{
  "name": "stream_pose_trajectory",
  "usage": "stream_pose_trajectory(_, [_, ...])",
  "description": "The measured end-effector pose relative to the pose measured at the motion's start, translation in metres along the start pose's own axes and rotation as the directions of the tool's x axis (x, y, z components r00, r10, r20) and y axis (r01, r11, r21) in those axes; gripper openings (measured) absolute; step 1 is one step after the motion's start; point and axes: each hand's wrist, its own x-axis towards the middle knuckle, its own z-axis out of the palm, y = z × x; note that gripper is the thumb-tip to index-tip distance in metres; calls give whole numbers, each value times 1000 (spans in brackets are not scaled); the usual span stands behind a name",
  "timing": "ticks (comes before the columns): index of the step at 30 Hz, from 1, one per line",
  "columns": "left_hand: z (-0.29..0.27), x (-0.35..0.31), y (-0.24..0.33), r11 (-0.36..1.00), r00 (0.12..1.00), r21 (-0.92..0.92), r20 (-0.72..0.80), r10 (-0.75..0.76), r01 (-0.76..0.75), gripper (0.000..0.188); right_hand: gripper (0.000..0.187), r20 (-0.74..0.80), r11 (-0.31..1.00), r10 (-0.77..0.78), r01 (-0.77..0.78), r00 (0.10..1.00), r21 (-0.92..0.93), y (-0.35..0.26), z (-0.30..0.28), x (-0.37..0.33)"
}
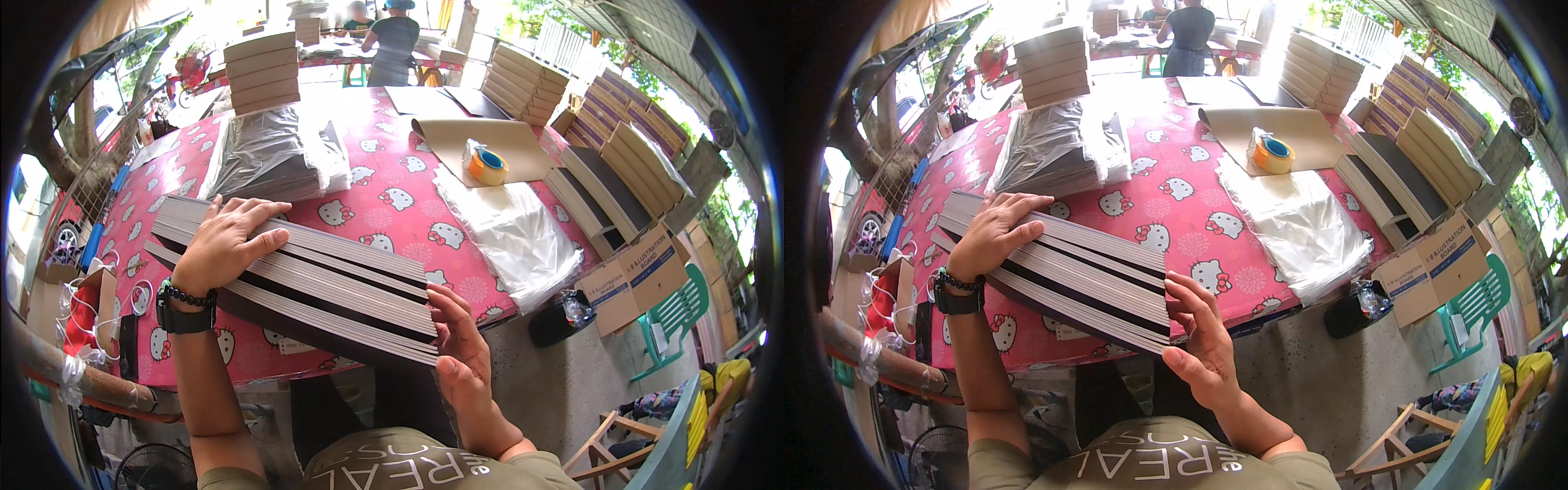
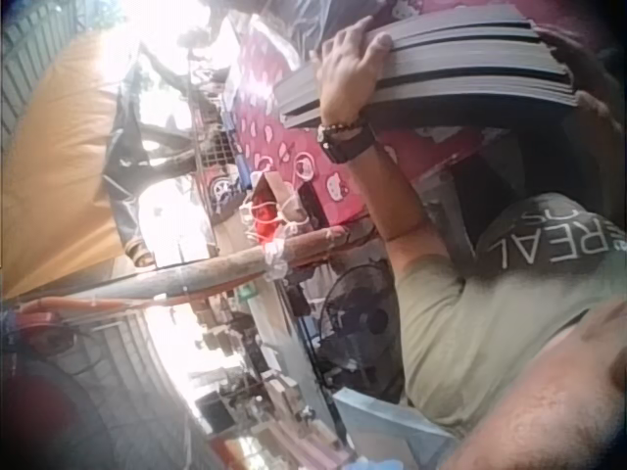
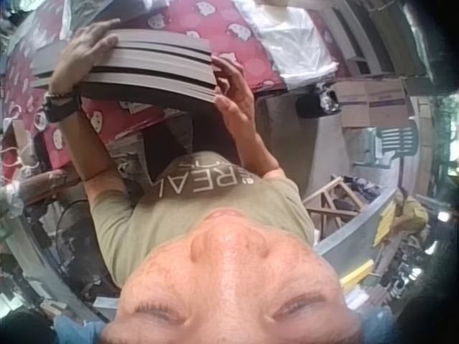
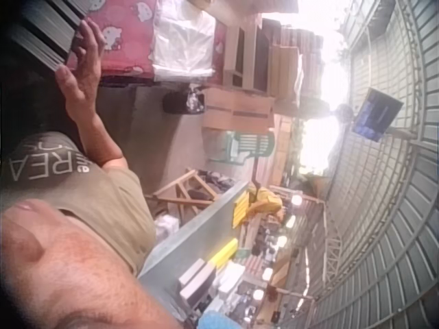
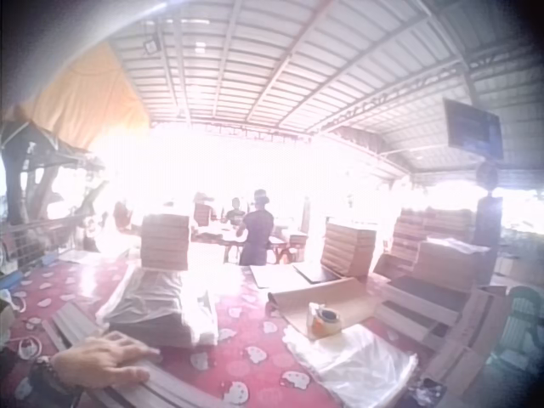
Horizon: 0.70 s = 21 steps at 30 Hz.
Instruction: The person places a black flat item into a plastic bag, adds a white sheet, and then stacks the bagged items on top of a larger pile of black-covered booklets. The person then picks up the large stack of booklets to align them.
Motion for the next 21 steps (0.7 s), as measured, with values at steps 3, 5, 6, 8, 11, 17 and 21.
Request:
stream_pose_trajectory(3, [0, 0, 1, 1000, 1000, -1, -3, 6, -6, 51, 64, 4, 1000, -3, 3, 1000, 7, -3, 1, 1])
stream_pose_trajectory(5, [1, 0, 0, 1000, 1000, -4, -7, 9, -9, 50, 64, 27, 1000, 2, -2, 1000, 1, -2, -2, 1])
stream_pose_trajectory(6, [1, 0, -1, 1000, 1000, -5, -8, 11, -11, 49, 65, 45, 1000, 7, -6, 999, -6, 0, -6, 0])
stream_pose_trajectory(8, [1, 0, -1, 1000, 1000, -6, -13, 11, -11, 48, 65, 62, 1000, 12, -11, 998, -16, 0, -9, -1])
stream_pose_trajectory(11, [0, 1, 0, 1000, 1000, -10, -17, 12, -12, 47, 64, 49, 1000, 21, -21, 999, 3, 0, -9, -2])
stream_pose_trajectory(17, [0, 0, 0, 1000, 1000, -10, -23, 13, -13, 45, 76, -46, 970, 189, -179, 981, 165, -7, -1, 7])
stream_pose_trajectory(21, [-1, 1, 0, 1000, 1000, -12, -23, 20, -21, 46, 70, 58, 979, 149, -156, 987, 133, -4, -11, 12])
